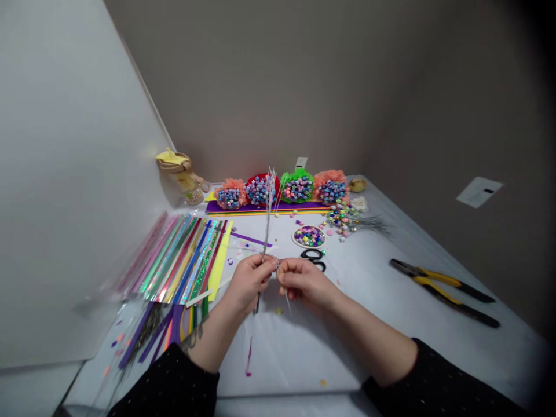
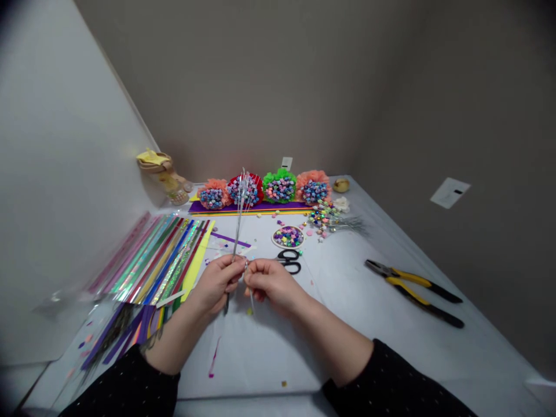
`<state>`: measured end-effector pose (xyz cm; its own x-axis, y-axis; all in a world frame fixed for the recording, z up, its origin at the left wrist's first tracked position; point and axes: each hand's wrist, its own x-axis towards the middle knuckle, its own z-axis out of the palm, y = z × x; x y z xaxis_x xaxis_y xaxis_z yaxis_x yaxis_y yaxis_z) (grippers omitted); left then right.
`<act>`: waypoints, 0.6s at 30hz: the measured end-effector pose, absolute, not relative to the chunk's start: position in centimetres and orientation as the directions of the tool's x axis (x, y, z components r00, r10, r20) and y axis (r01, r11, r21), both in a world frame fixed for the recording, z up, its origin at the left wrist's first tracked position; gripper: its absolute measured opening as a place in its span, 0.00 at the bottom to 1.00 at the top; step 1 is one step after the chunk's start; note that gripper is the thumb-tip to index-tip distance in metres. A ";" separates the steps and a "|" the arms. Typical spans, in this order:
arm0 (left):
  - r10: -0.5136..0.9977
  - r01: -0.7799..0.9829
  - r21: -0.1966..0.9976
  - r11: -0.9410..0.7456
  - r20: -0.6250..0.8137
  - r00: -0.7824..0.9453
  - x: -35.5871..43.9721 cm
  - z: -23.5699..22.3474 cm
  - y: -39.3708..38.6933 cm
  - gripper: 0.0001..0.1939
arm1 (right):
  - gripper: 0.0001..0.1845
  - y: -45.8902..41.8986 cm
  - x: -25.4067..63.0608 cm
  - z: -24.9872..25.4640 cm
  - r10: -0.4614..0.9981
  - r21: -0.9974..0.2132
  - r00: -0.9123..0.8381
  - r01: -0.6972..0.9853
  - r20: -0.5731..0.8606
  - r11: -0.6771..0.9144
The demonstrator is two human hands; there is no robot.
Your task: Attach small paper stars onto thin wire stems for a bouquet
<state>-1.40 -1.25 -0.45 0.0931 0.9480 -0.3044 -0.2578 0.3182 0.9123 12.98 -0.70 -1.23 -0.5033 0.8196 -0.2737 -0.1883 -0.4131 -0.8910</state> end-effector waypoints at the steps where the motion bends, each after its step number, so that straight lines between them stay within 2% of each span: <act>1: 0.949 -0.250 0.916 0.314 -0.301 0.089 -1.3 -0.5 -1.2 0.13 | 0.06 -0.7 13.0 -1.2 0.819 -0.890 -0.503 -0.190 -0.276 -0.416; 6: 0.972 -0.156 0.959 0.236 -0.231 0.050 -1.3 -0.7 -1.2 0.09 | 0.07 -0.8 13.0 -1.0 0.811 -0.878 -0.509 -0.197 -0.288 -0.436; 10: 0.999 0.135 0.990 0.035 -0.034 -0.011 -1.6 -0.5 -1.2 0.06 | 0.07 -0.9 12.9 -0.9 0.800 -0.856 -0.519 -0.223 -0.301 -0.467; 14: 0.986 0.479 0.866 -0.143 0.164 -0.003 -2.0 -0.4 -1.1 0.07 | 0.09 -1.0 12.8 -0.8 0.791 -0.829 -0.519 -0.248 -0.323 -0.501; 18: 0.954 0.643 0.723 -0.253 0.298 0.040 -2.5 -1.2 -0.7 0.07 | 0.09 -0.8 12.9 -0.9 0.782 -0.812 -0.522 -0.257 -0.340 -0.524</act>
<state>-2.50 -0.65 -1.20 0.0403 0.9537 0.2981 0.6433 -0.2531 0.7226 12.89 -0.81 -0.93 -0.5220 0.7823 -0.3398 -0.2566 -0.5240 -0.8122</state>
